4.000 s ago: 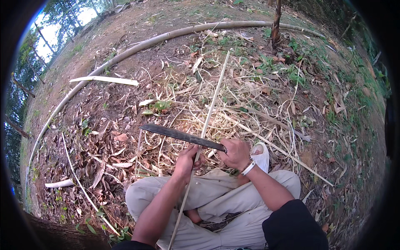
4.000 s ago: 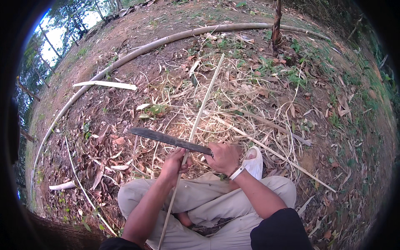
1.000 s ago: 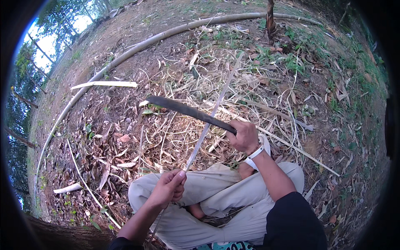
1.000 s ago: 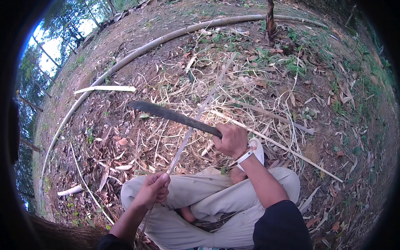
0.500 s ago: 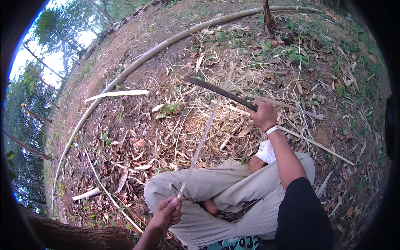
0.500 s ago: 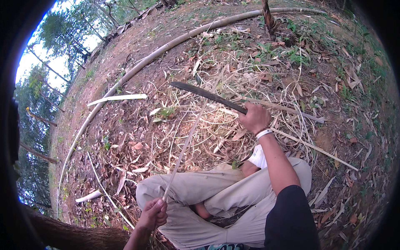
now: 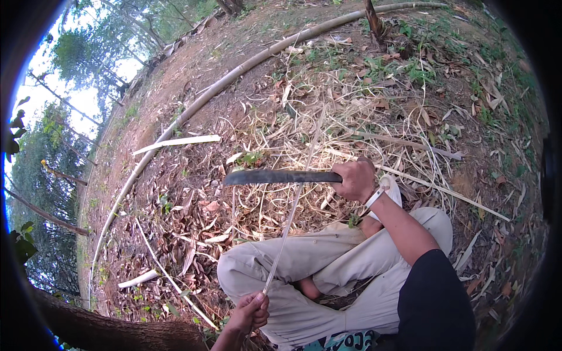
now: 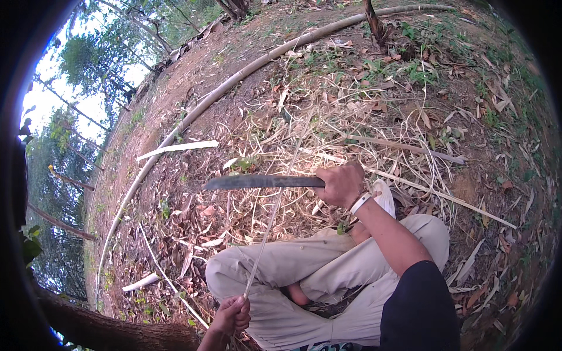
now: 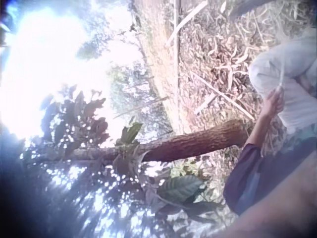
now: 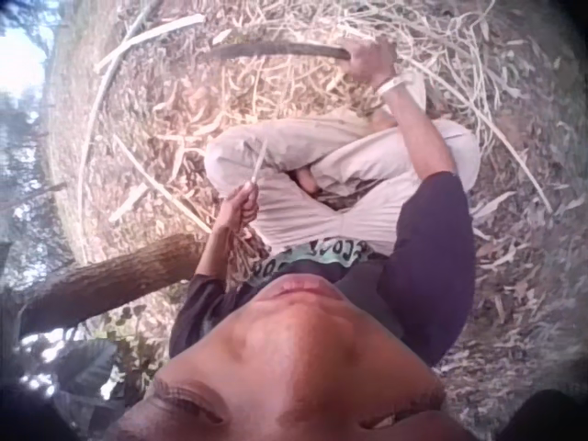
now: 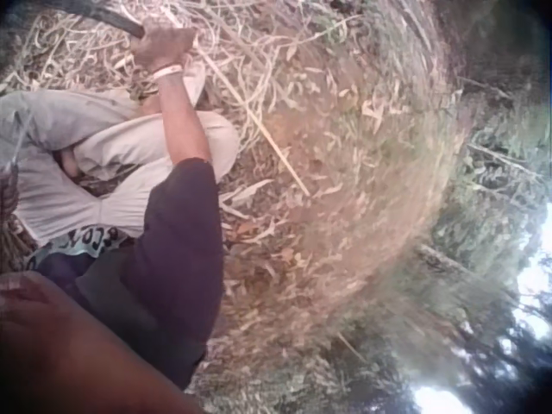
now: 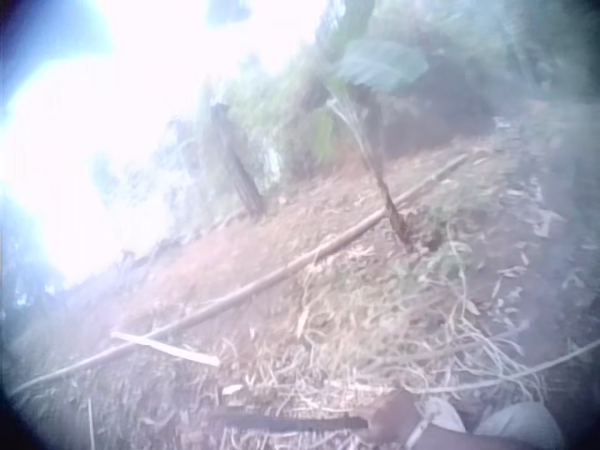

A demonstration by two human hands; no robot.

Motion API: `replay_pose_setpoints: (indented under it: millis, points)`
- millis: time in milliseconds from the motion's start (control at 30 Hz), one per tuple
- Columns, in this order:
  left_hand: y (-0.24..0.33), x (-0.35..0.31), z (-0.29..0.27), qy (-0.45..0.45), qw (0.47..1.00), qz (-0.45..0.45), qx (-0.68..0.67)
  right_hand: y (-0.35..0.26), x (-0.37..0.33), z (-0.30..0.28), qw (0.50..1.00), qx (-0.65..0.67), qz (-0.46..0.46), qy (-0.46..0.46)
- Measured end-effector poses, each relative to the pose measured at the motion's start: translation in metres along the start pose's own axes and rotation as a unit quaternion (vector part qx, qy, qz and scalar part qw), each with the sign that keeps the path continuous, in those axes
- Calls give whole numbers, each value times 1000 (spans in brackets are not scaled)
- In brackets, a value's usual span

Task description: The person sits cross-legged on the ground in a wooded area and uses a large machete to shave and smooth a long, thin bamboo stick. They hold the stick with one hand and repeatedly scrape the blade along its length to remove the outer layer, occasionally rotating the stick to work on different sides.

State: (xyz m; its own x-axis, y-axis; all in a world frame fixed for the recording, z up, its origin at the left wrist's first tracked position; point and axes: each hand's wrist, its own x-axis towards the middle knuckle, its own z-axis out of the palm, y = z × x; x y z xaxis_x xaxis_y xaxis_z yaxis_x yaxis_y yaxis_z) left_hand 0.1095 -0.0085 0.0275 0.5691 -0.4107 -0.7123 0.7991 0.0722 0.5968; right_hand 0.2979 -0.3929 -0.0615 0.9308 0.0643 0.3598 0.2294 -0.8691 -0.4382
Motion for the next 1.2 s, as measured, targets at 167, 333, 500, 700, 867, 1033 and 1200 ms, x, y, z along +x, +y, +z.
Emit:
replay_pose_setpoints:
  millis: [167,333,500,700,867,1033,1200]
  points:
    - [-19,-24,-11,-23,1000,-16,-5,72,11,-4,980,-23,194,48]
    - [-32,-24,-25,-37,999,-6,-29,13,0,-7,999,-39,15,15]
    - [-57,-49,-44,68,994,40,72,103,13,-2,953,-32,286,93]
    - [11,-3,35,114,980,142,77,81,22,-22,920,93,366,106]
    - [74,105,49,86,969,224,63,35,21,-17,922,275,179,205]
    - [132,174,85,12,976,215,33,4,8,-8,959,237,27,152]
    - [141,206,114,12,973,229,41,-17,1,11,978,170,-24,121]
